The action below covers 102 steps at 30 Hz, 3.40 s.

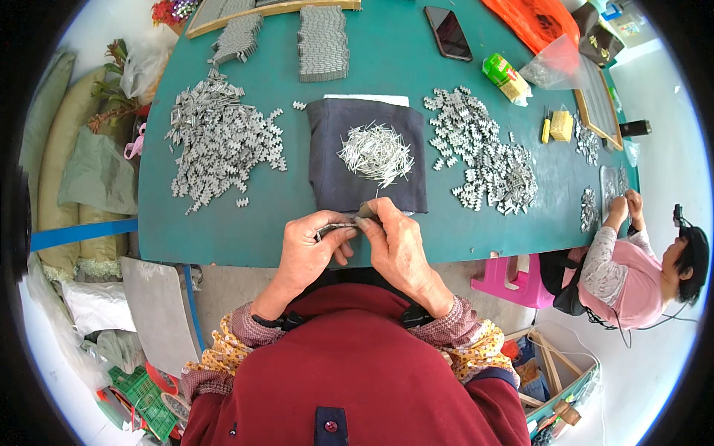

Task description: Assembling small metal components on a workbench in a factory setting.

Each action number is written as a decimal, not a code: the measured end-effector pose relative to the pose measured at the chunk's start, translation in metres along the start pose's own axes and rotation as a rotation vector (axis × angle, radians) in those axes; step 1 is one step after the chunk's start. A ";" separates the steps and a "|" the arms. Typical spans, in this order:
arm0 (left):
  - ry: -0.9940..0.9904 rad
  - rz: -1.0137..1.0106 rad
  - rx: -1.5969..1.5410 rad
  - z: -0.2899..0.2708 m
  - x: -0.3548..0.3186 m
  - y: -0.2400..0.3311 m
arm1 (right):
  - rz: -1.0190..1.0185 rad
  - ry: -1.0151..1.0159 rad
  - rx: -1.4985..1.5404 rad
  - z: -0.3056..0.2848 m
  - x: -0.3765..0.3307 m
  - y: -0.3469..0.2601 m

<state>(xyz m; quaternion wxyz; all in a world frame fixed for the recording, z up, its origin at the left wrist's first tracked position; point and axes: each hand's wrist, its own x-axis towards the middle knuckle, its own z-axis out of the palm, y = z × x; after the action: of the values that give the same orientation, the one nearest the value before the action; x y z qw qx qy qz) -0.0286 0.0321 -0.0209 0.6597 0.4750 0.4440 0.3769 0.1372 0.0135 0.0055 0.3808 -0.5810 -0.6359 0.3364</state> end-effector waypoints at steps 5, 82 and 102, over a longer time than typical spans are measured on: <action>-0.015 0.007 0.016 0.000 0.001 0.000 | 0.062 -0.010 0.011 -0.001 -0.001 -0.002; -0.146 -0.088 0.031 0.000 -0.001 -0.007 | -0.399 -0.108 -0.345 -0.008 -0.005 0.010; -0.043 -0.140 -0.118 -0.007 0.005 0.006 | -0.184 -0.125 -0.045 -0.006 -0.003 0.010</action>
<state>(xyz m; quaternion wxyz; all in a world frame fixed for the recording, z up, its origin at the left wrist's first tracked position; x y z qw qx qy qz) -0.0344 0.0401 -0.0170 0.7207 0.4112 0.4389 0.3448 0.1475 0.0111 -0.0002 0.3565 -0.5063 -0.7164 0.3214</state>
